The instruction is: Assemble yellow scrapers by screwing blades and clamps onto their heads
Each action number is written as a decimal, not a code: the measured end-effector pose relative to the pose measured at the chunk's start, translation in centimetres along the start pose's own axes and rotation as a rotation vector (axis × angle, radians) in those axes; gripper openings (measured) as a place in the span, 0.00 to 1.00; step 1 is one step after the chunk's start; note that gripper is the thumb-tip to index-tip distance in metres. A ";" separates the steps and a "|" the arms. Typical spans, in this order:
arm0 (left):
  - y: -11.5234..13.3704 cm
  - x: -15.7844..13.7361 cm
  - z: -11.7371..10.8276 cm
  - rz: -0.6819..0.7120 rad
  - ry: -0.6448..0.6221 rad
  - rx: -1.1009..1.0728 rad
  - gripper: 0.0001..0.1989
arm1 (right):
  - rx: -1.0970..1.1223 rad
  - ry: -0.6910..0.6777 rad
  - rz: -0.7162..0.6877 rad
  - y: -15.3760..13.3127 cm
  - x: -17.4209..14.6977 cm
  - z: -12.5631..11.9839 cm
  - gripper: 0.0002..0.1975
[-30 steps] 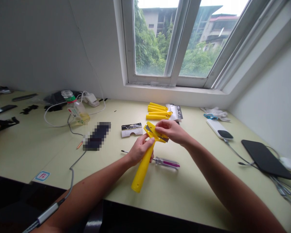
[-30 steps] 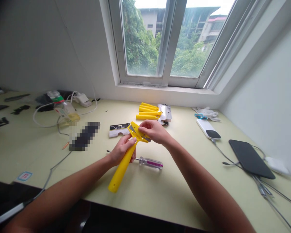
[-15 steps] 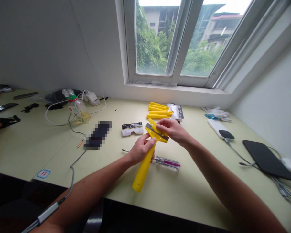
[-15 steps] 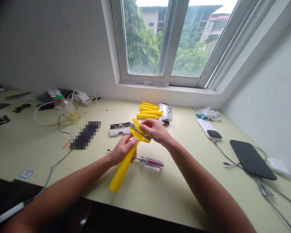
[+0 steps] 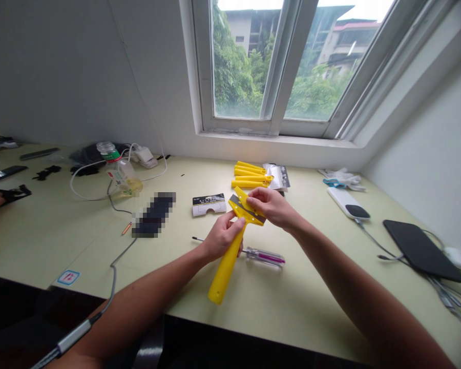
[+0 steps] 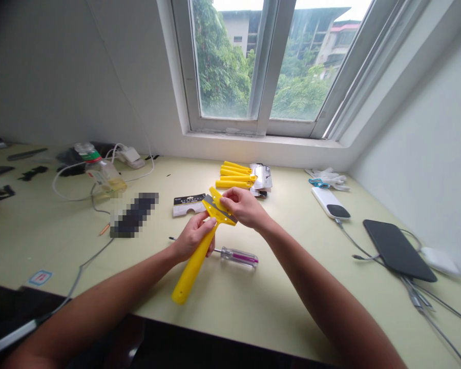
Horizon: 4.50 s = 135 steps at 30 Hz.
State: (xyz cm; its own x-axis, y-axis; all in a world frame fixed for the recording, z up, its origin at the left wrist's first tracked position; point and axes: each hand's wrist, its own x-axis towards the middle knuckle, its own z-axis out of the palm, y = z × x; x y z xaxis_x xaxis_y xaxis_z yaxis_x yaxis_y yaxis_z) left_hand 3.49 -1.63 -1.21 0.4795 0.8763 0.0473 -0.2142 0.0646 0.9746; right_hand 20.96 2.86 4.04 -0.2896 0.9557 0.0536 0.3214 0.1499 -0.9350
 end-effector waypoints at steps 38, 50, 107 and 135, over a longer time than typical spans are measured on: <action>-0.2 0.0 -0.1 -0.010 -0.018 -0.048 0.21 | 0.058 -0.007 -0.034 0.2 0.4 -1.0 0.19; -0.3 0.1 -0.2 -0.017 0.012 -0.034 0.19 | -0.164 -0.081 -0.034 -1.4 -0.8 -1.3 0.15; 2.2 1.3 -2.3 0.079 0.214 -0.090 0.17 | -0.539 0.158 -0.189 0.5 0.5 -2.4 0.13; 2.7 1.6 -2.3 0.084 0.333 -0.202 0.19 | -0.979 -0.139 -0.394 5.6 1.4 3.7 0.11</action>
State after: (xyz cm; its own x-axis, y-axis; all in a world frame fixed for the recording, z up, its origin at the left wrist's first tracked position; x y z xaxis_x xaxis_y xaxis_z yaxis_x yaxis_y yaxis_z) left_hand 1.70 1.05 1.02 0.1586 0.9872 0.0193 -0.4200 0.0497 0.9062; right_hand 19.04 4.08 -2.36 -0.6121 0.7669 0.1929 0.7495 0.6404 -0.1677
